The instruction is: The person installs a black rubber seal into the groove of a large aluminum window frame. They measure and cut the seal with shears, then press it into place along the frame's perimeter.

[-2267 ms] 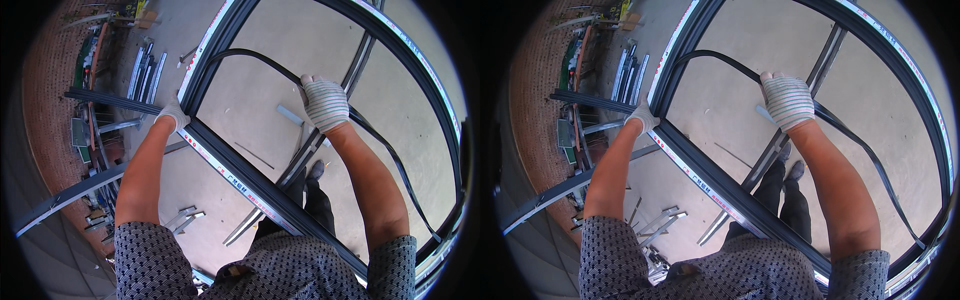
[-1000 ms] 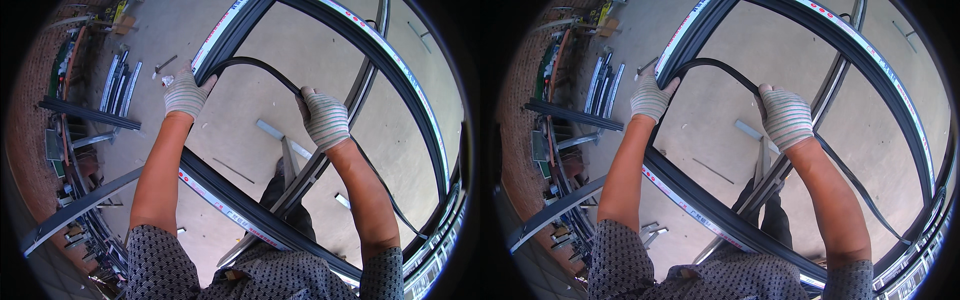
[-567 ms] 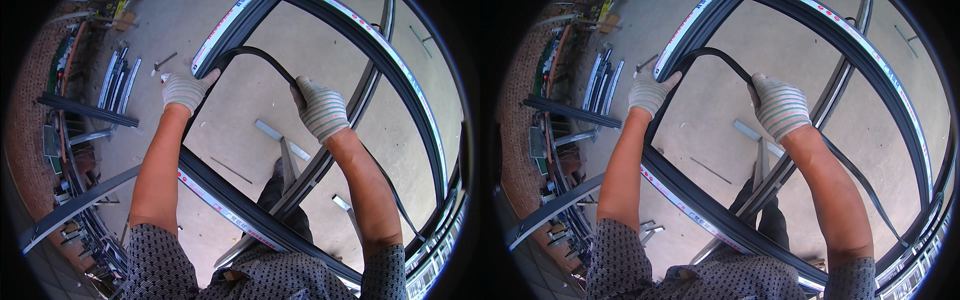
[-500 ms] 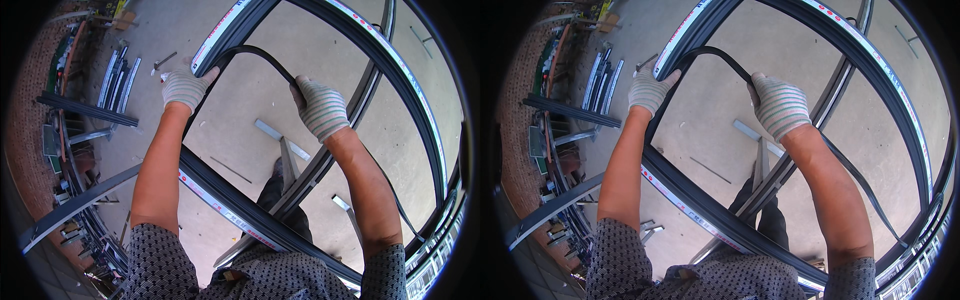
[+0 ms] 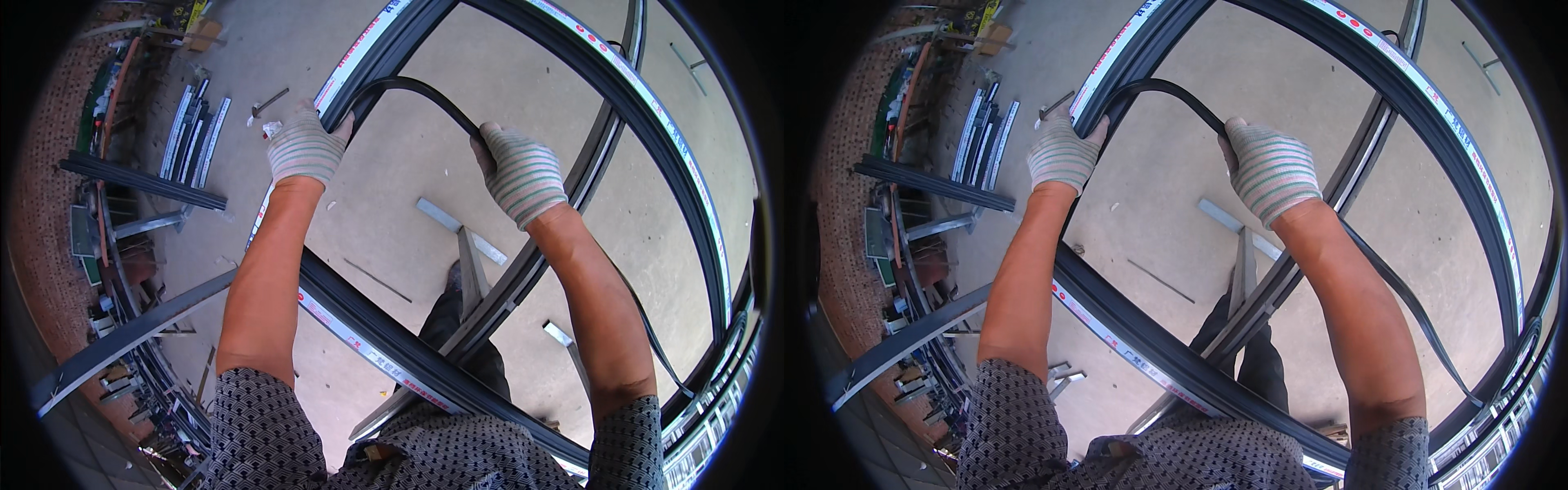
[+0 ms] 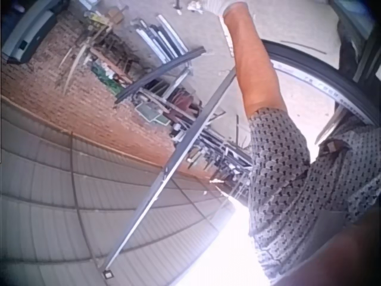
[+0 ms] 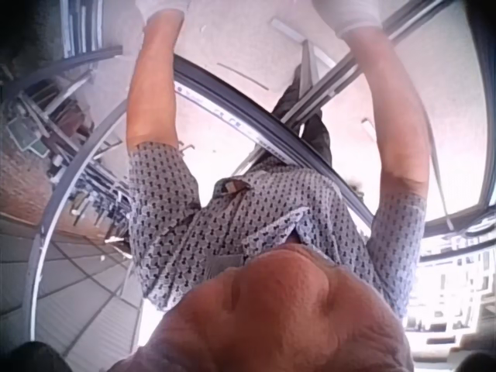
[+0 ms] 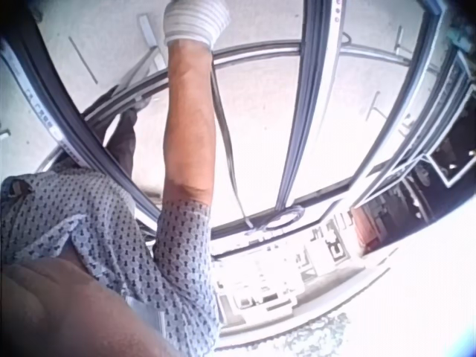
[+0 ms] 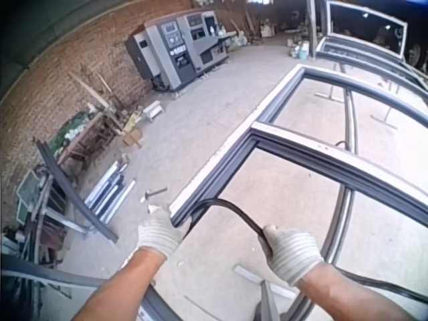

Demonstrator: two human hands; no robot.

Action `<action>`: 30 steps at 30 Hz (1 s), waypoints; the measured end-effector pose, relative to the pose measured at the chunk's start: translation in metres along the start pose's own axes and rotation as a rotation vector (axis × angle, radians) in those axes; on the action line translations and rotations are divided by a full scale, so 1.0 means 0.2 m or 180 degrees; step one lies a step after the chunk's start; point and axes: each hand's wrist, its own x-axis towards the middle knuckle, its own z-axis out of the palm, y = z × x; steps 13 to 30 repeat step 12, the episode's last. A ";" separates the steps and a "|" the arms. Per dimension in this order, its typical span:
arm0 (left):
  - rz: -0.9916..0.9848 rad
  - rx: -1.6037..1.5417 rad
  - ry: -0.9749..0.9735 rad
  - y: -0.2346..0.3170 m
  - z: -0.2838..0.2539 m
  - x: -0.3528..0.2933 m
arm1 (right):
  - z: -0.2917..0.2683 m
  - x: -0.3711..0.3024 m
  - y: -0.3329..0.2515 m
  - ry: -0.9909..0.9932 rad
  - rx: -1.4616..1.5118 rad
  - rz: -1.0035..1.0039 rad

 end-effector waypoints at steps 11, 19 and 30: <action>-0.0039 0.0297 0.0140 -0.04 0.05 -0.01 | -0.18 -0.32 0.29 -0.0279 -0.0597 -0.0148; -0.0017 0.0310 0.0129 -0.04 0.06 0.00 | -0.16 -0.36 0.35 -0.0162 -0.0665 -0.0328; -0.0017 0.0310 0.0129 -0.04 0.06 0.00 | -0.16 -0.36 0.35 -0.0162 -0.0665 -0.0328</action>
